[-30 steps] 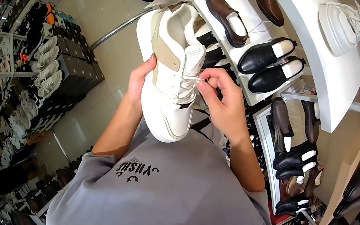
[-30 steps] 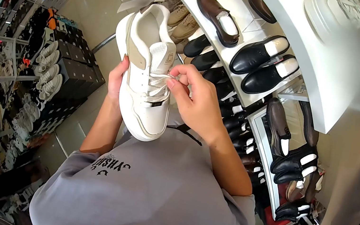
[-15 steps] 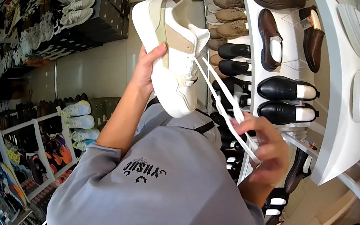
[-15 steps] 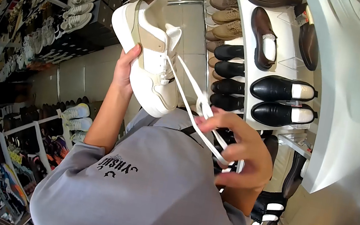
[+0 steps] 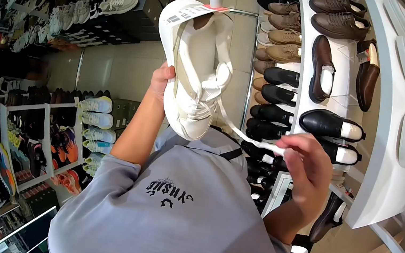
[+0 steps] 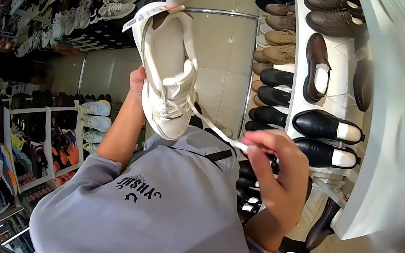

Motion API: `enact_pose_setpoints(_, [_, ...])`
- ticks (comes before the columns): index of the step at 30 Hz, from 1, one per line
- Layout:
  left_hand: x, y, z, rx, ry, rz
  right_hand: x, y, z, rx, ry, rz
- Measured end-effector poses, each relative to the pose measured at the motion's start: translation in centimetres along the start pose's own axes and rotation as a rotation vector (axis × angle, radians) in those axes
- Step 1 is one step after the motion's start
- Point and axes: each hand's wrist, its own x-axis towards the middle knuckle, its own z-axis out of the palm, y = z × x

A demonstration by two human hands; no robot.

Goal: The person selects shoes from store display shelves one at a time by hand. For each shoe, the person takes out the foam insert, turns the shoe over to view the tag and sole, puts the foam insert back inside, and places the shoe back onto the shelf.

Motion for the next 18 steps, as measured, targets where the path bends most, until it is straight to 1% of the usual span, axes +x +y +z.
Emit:
enact_pose_setpoints(1, [0.4, -0.4, 0.9, -0.009, -0.011, -0.037, 1.3, -0.3, 1.5, -0.011, 0.034, -0.132])
enact_pose_setpoints(2, [0.7, -0.8, 1.3, 0.01, -0.015, -0.06, 2.5, -0.6, 2.7, -0.162, 0.075, -0.167])
enact_pose_setpoints(3, [1.0, -1.1, 1.7, 0.028, -0.018, -0.08, 3.6, -0.2, 3.8, -0.319, 0.154, -0.282])
enact_pose_setpoints(5, [1.7, -1.3, 2.8, 0.045, -0.025, -0.135, 6.0, 0.3, 4.7, -0.511, 0.174, -0.444])
enact_pose_setpoints(6, [1.9, -1.1, 3.4, 0.054, -0.027, -0.158, 6.6, 0.5, 5.0, -0.449, 0.153, -0.36])
enact_pose_setpoints(7, [2.0, -0.9, 3.9, 0.153, -0.03, -0.14, 7.1, 0.7, 5.3, -0.387, 0.131, -0.278])
enact_pose_setpoints(8, [2.8, -0.4, 4.3, 0.245, -0.049, -0.122, 8.1, 0.8, 5.6, -0.386, 0.078, -0.132])
enact_pose_setpoints(9, [2.7, 0.1, 4.6, 0.338, -0.047, -0.096, 8.7, 0.7, 5.9, -0.231, 0.047, -0.014])
enact_pose_setpoints(10, [2.7, 0.9, 4.7, 0.397, -0.058, -0.144, 9.0, 0.5, 6.1, -0.265, 0.061, 0.036])
enact_pose_setpoints(11, [2.9, 1.4, 4.7, 0.477, -0.048, -0.125, 9.4, 0.4, 6.2, -0.299, 0.076, 0.085])
enact_pose_setpoints(13, [3.2, 2.6, 4.7, 0.636, -0.022, -0.087, 10.2, 1.2, 7.0, -0.232, 0.04, 0.117])
enact_pose_setpoints(14, [3.5, 3.4, 4.9, 0.603, -0.039, -0.114, 10.7, 1.5, 7.6, -0.171, 0.055, 0.092])
enact_pose_setpoints(17, [3.9, 6.0, 5.1, 0.621, -0.033, -0.133, 12.5, 1.6, 10.2, 0.125, 0.112, 0.173])
enact_pose_setpoints(18, [4.3, 6.8, 4.8, 0.628, -0.027, -0.125, 13.6, 0.9, 11.0, 0.168, 0.133, 0.178])
